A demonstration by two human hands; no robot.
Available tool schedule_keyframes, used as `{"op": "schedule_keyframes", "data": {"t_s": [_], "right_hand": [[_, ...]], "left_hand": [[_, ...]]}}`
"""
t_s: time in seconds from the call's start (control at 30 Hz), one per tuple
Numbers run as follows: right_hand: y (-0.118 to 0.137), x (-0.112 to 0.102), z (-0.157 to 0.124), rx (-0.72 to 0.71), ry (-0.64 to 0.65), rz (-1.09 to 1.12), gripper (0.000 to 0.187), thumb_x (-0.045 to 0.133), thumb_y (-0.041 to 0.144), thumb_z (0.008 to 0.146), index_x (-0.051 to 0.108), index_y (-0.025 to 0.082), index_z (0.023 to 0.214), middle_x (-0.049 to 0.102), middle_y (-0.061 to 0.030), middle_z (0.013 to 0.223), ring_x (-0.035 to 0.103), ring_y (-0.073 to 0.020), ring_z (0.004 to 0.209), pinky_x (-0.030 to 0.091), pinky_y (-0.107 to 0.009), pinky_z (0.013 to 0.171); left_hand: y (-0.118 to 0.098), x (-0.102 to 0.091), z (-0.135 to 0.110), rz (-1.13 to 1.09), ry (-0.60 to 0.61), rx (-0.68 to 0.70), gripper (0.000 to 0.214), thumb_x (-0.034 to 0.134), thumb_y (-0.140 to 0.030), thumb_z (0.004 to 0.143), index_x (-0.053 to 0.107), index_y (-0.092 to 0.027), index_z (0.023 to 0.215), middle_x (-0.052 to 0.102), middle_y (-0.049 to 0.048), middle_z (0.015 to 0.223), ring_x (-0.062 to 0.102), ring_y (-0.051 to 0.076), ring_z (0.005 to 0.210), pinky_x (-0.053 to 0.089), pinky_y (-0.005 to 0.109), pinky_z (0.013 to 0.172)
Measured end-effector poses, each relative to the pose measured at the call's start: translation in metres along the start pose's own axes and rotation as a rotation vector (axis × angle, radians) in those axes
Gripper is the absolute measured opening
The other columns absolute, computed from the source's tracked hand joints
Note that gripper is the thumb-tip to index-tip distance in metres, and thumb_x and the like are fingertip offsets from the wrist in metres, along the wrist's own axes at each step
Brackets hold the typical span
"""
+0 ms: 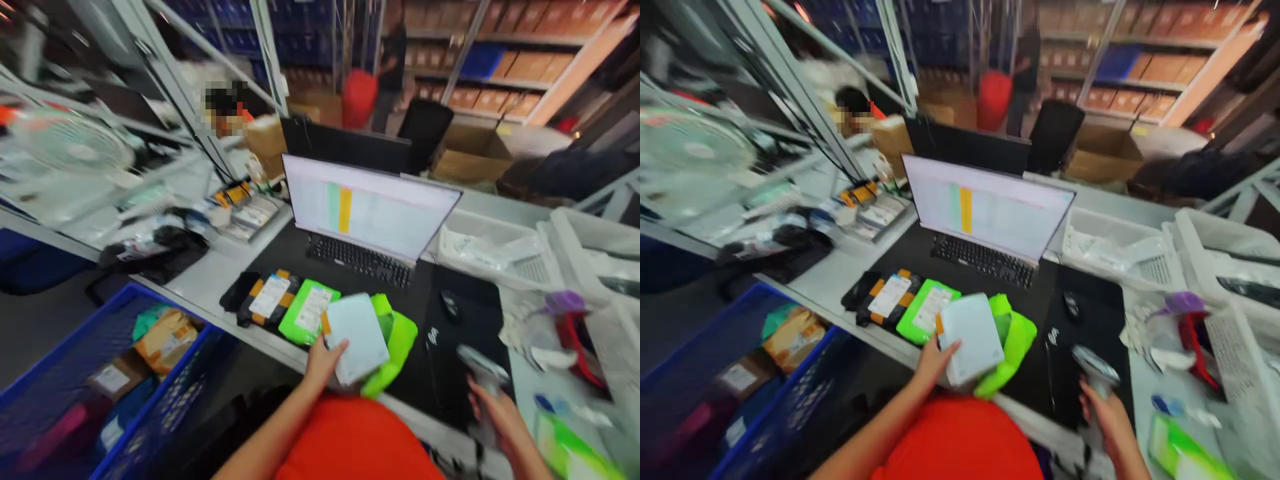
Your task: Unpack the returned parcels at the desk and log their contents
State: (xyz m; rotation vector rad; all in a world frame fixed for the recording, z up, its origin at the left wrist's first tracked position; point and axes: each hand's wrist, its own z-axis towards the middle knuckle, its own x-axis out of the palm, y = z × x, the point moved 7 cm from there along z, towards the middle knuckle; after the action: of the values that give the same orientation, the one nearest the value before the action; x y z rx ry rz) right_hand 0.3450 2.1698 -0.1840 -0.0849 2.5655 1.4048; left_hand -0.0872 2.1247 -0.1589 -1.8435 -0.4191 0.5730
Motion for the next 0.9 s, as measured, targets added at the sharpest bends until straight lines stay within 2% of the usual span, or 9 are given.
{"op": "schedule_keyframes", "data": {"t_s": [0.1,0.2,0.27,0.37,0.53,0.63,0.73,0.8,0.9], "right_hand": [[0.039,0.051,-0.036,-0.052,0.193,-0.073,0.053,0.076,0.056,0.060,0.065,0.018,0.094,0.061,0.0020,0.055,0.049,-0.0118,0.040,0.038,-0.025,0.041],[0.048,0.090,-0.063,-0.012,0.355,-0.113,0.056,0.072,0.057,0.067,0.063,0.015,0.103,0.058,0.0047,0.052,0.045,-0.0098,0.037,0.033,-0.023,0.039],[0.048,0.106,-0.074,-0.012,0.428,-0.127,0.053,0.070,0.055,0.070,0.061,0.015,0.104,0.056,0.0059,0.051,0.043,-0.0088,0.036,0.033,-0.022,0.038],[0.049,0.117,-0.078,-0.028,0.487,-0.138,0.050,0.070,0.053,0.069,0.061,0.016,0.101,0.055,0.0066,0.050,0.042,-0.0081,0.035,0.032,-0.022,0.038],[0.052,0.119,-0.071,-0.026,0.508,-0.148,0.040,0.069,0.052,0.068,0.057,0.019,0.086,0.051,0.0077,0.048,0.041,-0.0079,0.035,0.032,-0.022,0.038],[0.049,0.120,-0.073,-0.017,0.532,-0.170,0.038,0.068,0.051,0.069,0.058,0.019,0.088,0.050,0.0084,0.047,0.042,-0.0083,0.035,0.032,-0.022,0.038],[0.038,0.114,-0.068,-0.027,0.498,-0.148,0.045,0.068,0.056,0.069,0.057,0.019,0.092,0.057,0.0055,0.052,0.045,-0.0097,0.036,0.033,-0.023,0.038],[0.028,0.094,-0.052,-0.059,0.372,-0.120,0.054,0.068,0.061,0.067,0.055,0.019,0.098,0.061,0.0034,0.057,0.049,-0.0116,0.036,0.034,-0.025,0.038],[0.014,0.039,-0.011,-0.093,0.056,-0.137,0.059,0.067,0.065,0.065,0.051,0.022,0.102,0.065,0.0004,0.065,0.057,-0.0170,0.041,0.043,-0.030,0.041]], "left_hand": [[-0.011,0.004,0.010,0.010,0.013,0.026,0.054,0.084,-0.041,0.061,0.066,-0.015,0.104,0.075,0.0155,0.108,0.071,0.030,0.097,0.055,0.040,0.085],[-0.008,0.006,0.016,0.027,0.023,0.003,0.056,0.083,-0.045,0.062,0.066,-0.014,0.104,0.076,0.0156,0.104,0.072,0.030,0.093,0.056,0.038,0.080],[-0.004,0.005,0.017,0.031,0.031,0.017,0.059,0.083,-0.048,0.062,0.066,-0.013,0.105,0.076,0.0162,0.104,0.072,0.031,0.095,0.056,0.039,0.081],[-0.002,0.003,0.016,0.039,0.043,0.064,0.062,0.081,-0.051,0.064,0.065,-0.012,0.108,0.075,0.0168,0.107,0.071,0.032,0.099,0.055,0.041,0.083],[-0.001,0.004,0.011,0.090,0.074,0.079,0.061,0.079,-0.052,0.067,0.064,-0.012,0.111,0.075,0.0165,0.107,0.071,0.032,0.099,0.055,0.040,0.083],[-0.002,0.003,0.008,0.085,0.068,0.092,0.061,0.078,-0.053,0.067,0.064,-0.012,0.109,0.075,0.0170,0.106,0.071,0.032,0.098,0.055,0.041,0.084],[-0.001,0.004,0.007,0.065,0.071,0.090,0.060,0.079,-0.051,0.066,0.064,-0.012,0.109,0.075,0.0165,0.106,0.071,0.031,0.097,0.055,0.040,0.084],[0.001,0.004,0.007,0.039,0.074,0.082,0.059,0.080,-0.050,0.065,0.064,-0.012,0.108,0.076,0.0162,0.105,0.072,0.031,0.095,0.056,0.039,0.082],[0.002,0.003,0.006,0.008,0.063,0.092,0.058,0.080,-0.048,0.064,0.065,-0.012,0.107,0.076,0.0151,0.104,0.072,0.030,0.094,0.056,0.039,0.081]]}}
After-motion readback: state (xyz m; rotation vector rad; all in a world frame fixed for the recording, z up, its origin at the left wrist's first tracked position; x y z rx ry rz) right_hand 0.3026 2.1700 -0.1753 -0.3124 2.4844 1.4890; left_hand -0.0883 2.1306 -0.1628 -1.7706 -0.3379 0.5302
